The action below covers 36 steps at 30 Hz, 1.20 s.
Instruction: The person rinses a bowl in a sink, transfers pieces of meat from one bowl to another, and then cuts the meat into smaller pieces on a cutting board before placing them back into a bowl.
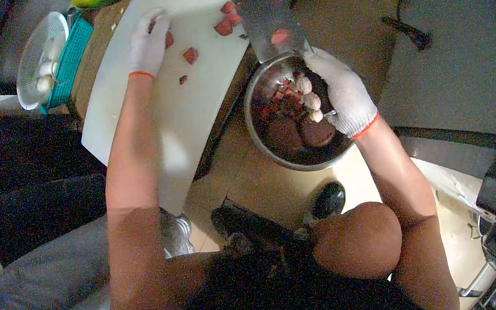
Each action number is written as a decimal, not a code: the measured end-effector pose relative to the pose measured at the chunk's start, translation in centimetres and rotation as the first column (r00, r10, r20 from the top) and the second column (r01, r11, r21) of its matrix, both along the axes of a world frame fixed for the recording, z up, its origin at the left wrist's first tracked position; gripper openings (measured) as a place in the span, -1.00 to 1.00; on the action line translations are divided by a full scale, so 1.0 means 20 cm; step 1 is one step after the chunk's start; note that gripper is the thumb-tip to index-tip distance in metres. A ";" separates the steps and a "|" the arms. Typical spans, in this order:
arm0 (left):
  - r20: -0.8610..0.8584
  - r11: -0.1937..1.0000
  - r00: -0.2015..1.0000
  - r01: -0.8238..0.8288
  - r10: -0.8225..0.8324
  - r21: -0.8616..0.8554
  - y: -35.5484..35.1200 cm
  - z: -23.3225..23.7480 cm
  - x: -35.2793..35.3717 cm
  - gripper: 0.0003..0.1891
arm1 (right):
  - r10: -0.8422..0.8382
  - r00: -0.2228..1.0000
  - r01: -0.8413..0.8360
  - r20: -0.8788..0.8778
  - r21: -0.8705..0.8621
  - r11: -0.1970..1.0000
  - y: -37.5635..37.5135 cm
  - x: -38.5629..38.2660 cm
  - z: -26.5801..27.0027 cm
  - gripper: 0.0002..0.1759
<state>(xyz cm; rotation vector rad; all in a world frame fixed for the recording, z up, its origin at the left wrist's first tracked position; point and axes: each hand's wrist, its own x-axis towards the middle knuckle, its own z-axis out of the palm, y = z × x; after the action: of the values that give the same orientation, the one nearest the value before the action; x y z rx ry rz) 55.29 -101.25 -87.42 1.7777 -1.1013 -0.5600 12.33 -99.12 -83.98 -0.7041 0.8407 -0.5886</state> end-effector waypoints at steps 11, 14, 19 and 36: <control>0.333 0.997 0.939 0.081 -0.082 0.016 0.05 -0.03 -0.12 -0.46 | 0.171 0.985 -0.171 0.024 -0.014 0.985 0.03 0.35 -0.05 -0.71; 0.343 0.997 0.938 0.069 -0.057 -0.021 0.15 0.03 -0.28 -0.40 | 0.229 0.973 -0.230 0.028 0.043 0.972 0.05 0.40 -0.06 -0.65; 0.276 0.990 0.960 -0.008 0.048 -0.144 0.25 -0.04 -0.46 -0.47 | 0.297 0.954 -0.298 0.037 0.020 0.954 0.08 0.41 -0.09 -0.66; 0.523 0.794 0.846 0.247 0.104 -0.556 0.03 -0.32 -1.46 -0.62 | -0.055 0.966 -0.027 -0.252 -0.313 0.949 0.26 -0.36 -0.27 -0.53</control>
<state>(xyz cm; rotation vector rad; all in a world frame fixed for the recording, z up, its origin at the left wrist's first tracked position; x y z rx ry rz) 26.09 -100.66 -93.80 1.3227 -1.5262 0.2800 5.15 -93.87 -89.30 -1.0849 1.0051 -0.6608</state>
